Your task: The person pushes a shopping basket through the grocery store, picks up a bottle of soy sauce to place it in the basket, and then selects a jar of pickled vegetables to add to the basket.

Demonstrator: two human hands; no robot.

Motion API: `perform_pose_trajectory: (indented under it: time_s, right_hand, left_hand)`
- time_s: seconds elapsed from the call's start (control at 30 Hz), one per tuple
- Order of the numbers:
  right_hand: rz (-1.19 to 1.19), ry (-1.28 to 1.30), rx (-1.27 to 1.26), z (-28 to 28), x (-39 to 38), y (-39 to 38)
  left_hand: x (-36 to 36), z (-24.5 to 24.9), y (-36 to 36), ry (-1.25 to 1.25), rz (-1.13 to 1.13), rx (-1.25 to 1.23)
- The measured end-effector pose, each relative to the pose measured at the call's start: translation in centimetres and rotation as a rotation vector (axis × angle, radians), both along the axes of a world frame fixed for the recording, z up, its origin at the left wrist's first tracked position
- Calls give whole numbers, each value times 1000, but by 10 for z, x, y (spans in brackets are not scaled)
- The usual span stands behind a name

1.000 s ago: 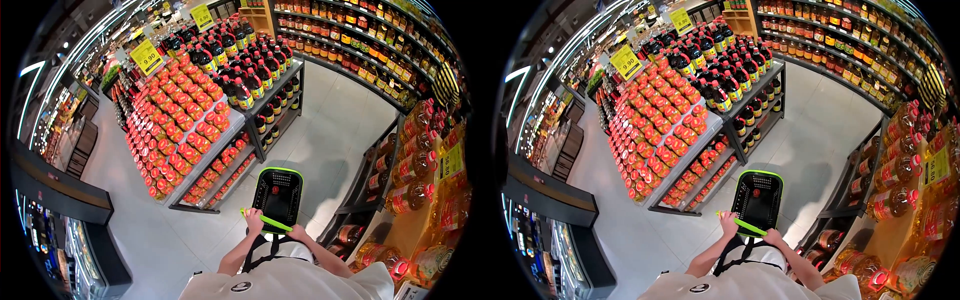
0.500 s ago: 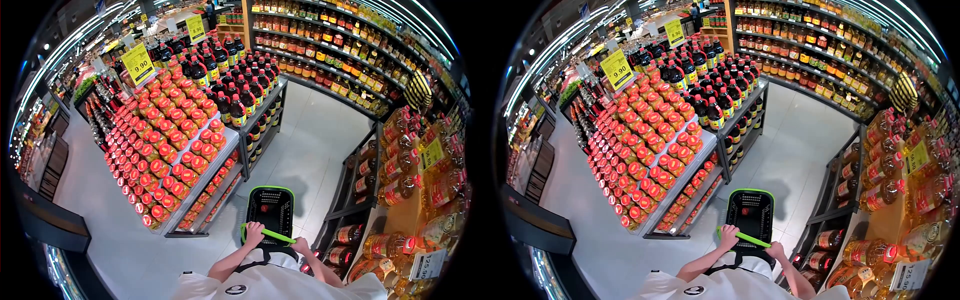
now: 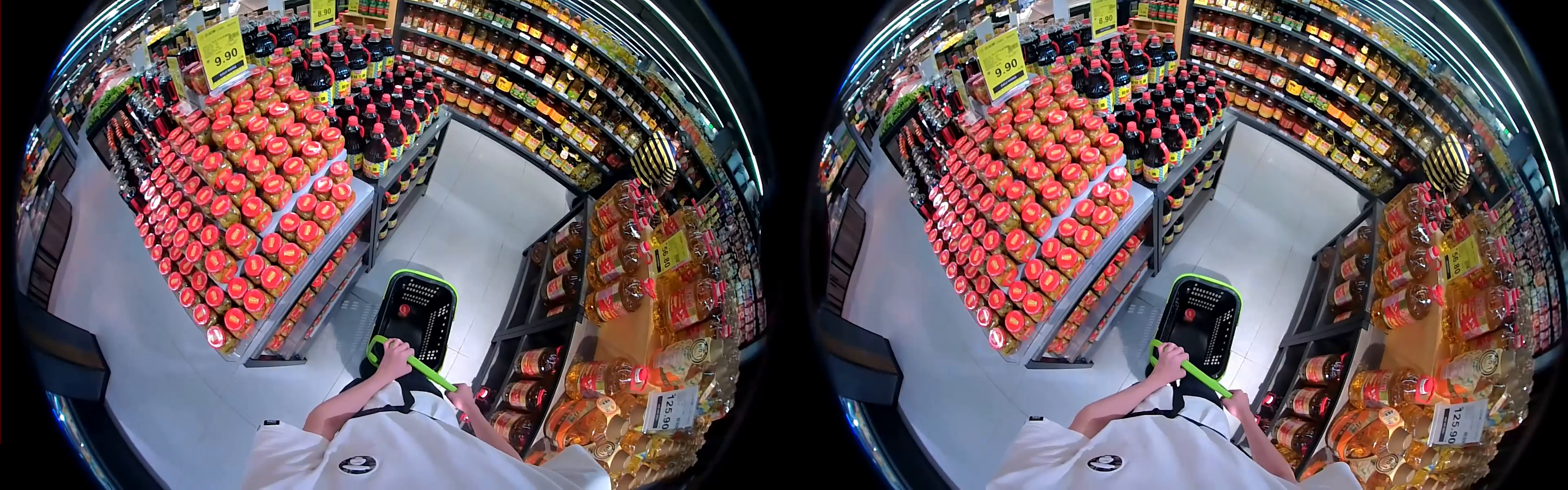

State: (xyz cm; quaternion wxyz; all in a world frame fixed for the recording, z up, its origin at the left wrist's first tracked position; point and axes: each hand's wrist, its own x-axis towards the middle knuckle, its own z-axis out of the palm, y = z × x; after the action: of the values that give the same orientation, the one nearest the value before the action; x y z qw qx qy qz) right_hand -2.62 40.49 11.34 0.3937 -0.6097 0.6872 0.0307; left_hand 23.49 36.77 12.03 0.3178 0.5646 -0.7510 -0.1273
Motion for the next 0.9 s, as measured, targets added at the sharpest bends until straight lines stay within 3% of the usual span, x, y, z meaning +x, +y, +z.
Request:
perform_pose_trajectory:
  time_s: [0.5,0.9]
  right_hand:
    - [-9,-46,-256,-65,26,21]
    - [61,-6,-171,-57,20,11]
  left_hand:
    - [37,8,9,-81,-16,-4]
    - [50,5,11,-274,-104,42]
